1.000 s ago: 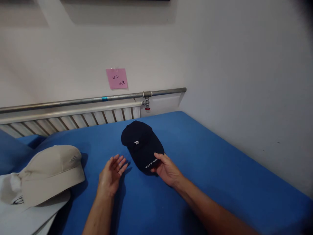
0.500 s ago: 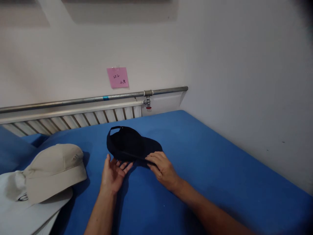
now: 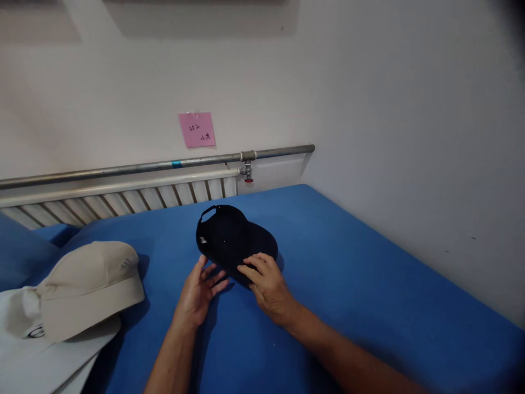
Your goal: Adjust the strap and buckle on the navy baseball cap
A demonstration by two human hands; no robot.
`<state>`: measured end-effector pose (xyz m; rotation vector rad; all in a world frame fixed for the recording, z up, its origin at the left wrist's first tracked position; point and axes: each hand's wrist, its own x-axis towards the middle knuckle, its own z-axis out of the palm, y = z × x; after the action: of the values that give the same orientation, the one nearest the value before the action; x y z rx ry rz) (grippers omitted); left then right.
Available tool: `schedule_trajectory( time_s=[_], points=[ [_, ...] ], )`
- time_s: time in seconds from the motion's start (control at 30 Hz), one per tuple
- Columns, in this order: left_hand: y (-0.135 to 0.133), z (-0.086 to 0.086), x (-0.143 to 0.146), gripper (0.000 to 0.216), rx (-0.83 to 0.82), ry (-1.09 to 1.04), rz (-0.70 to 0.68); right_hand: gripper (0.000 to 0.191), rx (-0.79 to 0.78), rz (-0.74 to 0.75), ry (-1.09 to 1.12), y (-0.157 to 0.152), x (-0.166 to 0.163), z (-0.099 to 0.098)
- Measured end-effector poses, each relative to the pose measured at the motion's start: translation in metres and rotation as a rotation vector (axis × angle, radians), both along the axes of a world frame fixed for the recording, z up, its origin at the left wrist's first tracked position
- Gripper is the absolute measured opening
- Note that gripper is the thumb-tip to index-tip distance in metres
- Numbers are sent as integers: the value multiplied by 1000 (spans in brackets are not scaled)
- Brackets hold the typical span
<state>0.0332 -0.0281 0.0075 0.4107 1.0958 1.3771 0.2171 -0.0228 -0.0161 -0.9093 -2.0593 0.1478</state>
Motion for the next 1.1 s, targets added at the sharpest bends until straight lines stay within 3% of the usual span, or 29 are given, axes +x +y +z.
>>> schedule_trajectory(
  time_s=[0.1, 0.33, 0.57, 0.7, 0.8, 1.0, 1.1],
  points=[
    [-1, -3, 5, 22, 28, 76, -36, 49, -7, 7, -24, -6, -5, 1],
    [-1, -8, 4, 31, 7, 204, 54, 41, -90, 140, -47, -25, -14, 7],
    [3, -11, -9, 35, 1, 343, 129, 32, -283, 277, 45, -41, -16, 16],
    [3, -7, -10, 33, -12, 388, 144, 24, -459, 339, 179, -35, -10, 17],
    [2, -6, -9, 32, -25, 398, 135, 19, -606, 304, 273, -28, -6, 19],
    [3, -10, -10, 34, -23, 416, 149, 13, -898, 406, 259, -24, -2, 23],
    [3, -9, -10, 33, -12, 424, 154, 16, -1116, 449, 347, -21, 3, 27]
  ],
)
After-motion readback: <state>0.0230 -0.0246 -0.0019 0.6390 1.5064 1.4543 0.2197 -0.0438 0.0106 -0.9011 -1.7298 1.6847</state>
